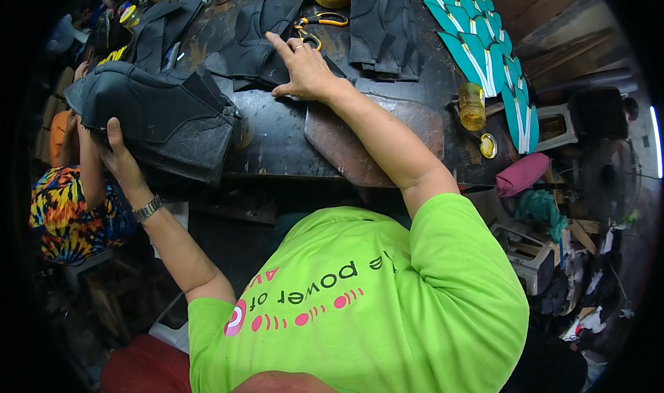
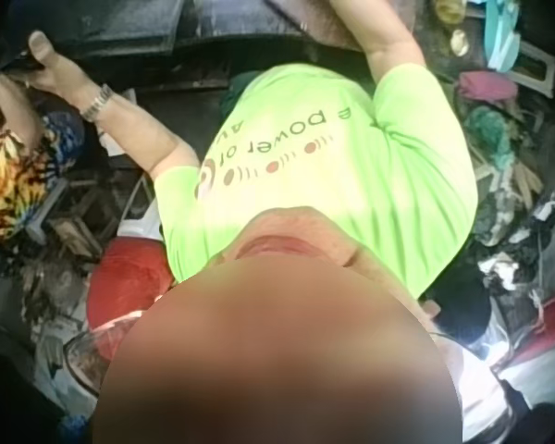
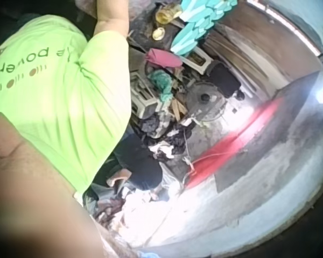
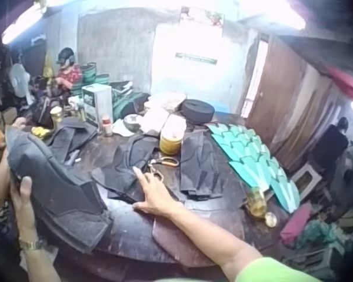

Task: The person repeatedly applies a yellow adhesive from a jar to the edges of black shoe parts using a small stick. They handle multiple shoe parts one at a time, coating seams and edges, then place them back on the workbench.

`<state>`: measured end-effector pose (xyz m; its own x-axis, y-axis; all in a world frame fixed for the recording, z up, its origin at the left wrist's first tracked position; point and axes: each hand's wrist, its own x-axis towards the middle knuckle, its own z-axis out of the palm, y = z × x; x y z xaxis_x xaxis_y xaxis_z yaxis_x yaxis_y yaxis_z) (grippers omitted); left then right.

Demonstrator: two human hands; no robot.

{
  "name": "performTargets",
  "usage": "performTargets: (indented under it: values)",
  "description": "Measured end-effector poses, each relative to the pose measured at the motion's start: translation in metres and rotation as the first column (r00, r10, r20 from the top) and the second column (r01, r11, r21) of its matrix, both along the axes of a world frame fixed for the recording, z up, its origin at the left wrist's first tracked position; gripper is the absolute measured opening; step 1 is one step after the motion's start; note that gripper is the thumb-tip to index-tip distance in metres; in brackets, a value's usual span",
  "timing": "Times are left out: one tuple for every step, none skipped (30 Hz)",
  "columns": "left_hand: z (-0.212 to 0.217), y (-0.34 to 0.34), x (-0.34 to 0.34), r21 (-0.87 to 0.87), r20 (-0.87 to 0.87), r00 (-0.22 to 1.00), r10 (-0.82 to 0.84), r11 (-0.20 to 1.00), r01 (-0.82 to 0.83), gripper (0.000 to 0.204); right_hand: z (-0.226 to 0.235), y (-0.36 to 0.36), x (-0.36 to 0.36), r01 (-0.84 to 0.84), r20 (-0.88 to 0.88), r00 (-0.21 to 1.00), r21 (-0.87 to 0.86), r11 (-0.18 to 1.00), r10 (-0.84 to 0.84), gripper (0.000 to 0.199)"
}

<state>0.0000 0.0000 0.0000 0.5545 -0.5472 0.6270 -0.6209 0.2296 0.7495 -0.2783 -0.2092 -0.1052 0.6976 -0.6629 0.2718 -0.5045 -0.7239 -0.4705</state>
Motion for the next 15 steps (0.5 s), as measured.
performTargets:
  values:
    - [0.001, 0.000, 0.000, -0.006, -0.015, 1.000, 0.003, 1.000, -0.003, 0.087, -0.001, 0.002, 0.003, 0.021, -0.032, 0.999, -0.043, 0.999, -0.022, 0.109]
    - [0.001, 0.000, 0.001, -0.013, -0.031, 1.000, 0.006, 1.000, -0.007, 0.089, -0.001, 0.004, 0.005, 0.032, -0.046, 0.998, -0.102, 0.994, -0.036, 0.109]
    - [0.006, -0.006, 0.001, -0.013, -0.013, 1.000, 0.016, 1.000, -0.016, 0.088, 0.004, -0.003, 0.009, 0.037, 0.063, 0.997, -0.077, 0.996, -0.032, 0.110]
    - [0.006, -0.002, 0.000, 0.010, -0.018, 0.999, 0.032, 0.999, -0.032, 0.087, 0.009, 0.000, 0.008, 0.024, 0.164, 0.986, -0.047, 0.999, -0.016, 0.111]
    - [0.007, -0.001, 0.001, 0.015, -0.016, 0.998, 0.058, 0.998, -0.058, 0.087, 0.018, -0.001, 0.012, 0.039, 0.229, 0.973, 0.014, 0.999, -0.041, 0.112]
    - [0.007, 0.000, 0.001, 0.026, -0.022, 0.998, 0.062, 0.998, -0.061, 0.086, 0.030, 0.000, 0.015, 0.086, 0.312, 0.945, 0.056, 0.995, -0.100, 0.112]
    - [0.006, 0.000, 0.001, 0.033, -0.027, 0.997, 0.071, 0.997, -0.070, 0.086, 0.046, 0.004, 0.019, 0.072, 0.462, 0.878, 0.137, 0.988, -0.128, 0.111]
    - [0.005, 0.000, 0.001, 0.041, -0.035, 0.996, 0.087, 0.996, -0.085, 0.086, 0.064, 0.010, 0.024, -0.027, 0.595, 0.796, 0.216, 0.976, -0.110, 0.110]
    - [0.005, 0.000, 0.003, 0.031, -0.024, 0.997, 0.079, 0.996, -0.078, 0.085, 0.085, 0.018, 0.027, -0.047, 0.640, 0.735, 0.376, 0.926, -0.223, 0.109]
    - [0.005, -0.001, 0.004, 0.019, -0.015, 0.997, 0.076, 0.997, -0.076, 0.084, 0.105, 0.033, 0.017, -0.219, 0.701, 0.700, 0.390, 0.894, -0.134, 0.102]
    - [0.002, -0.002, 0.005, 0.006, -0.009, 0.998, 0.061, 0.998, -0.061, 0.083, 0.122, 0.046, 0.022, -0.285, 0.740, 0.670, 0.319, 0.904, -0.050, 0.101]
    - [0.000, -0.002, 0.006, 0.007, -0.020, 0.998, 0.067, 0.998, -0.067, 0.081, 0.141, 0.061, 0.028, -0.341, 0.769, 0.639, 0.254, 0.905, 0.025, 0.101]
    - [-0.002, -0.004, 0.009, -0.004, -0.029, 0.998, 0.063, 0.998, -0.063, 0.080, 0.147, 0.071, 0.051, -0.298, 0.768, 0.612, 0.002, 0.955, 0.189, 0.102]
    - [-0.004, -0.003, 0.014, -0.024, -0.009, 0.999, 0.053, 0.998, -0.053, 0.078, 0.157, 0.083, 0.071, -0.218, 0.765, 0.612, -0.079, 0.973, 0.199, 0.104]
    - [-0.007, -0.001, 0.021, 0.003, -0.061, 0.997, 0.038, 0.999, -0.038, 0.074, 0.158, 0.105, 0.084, -0.065, 0.744, 0.624, -0.255, 0.965, 0.238, 0.101]
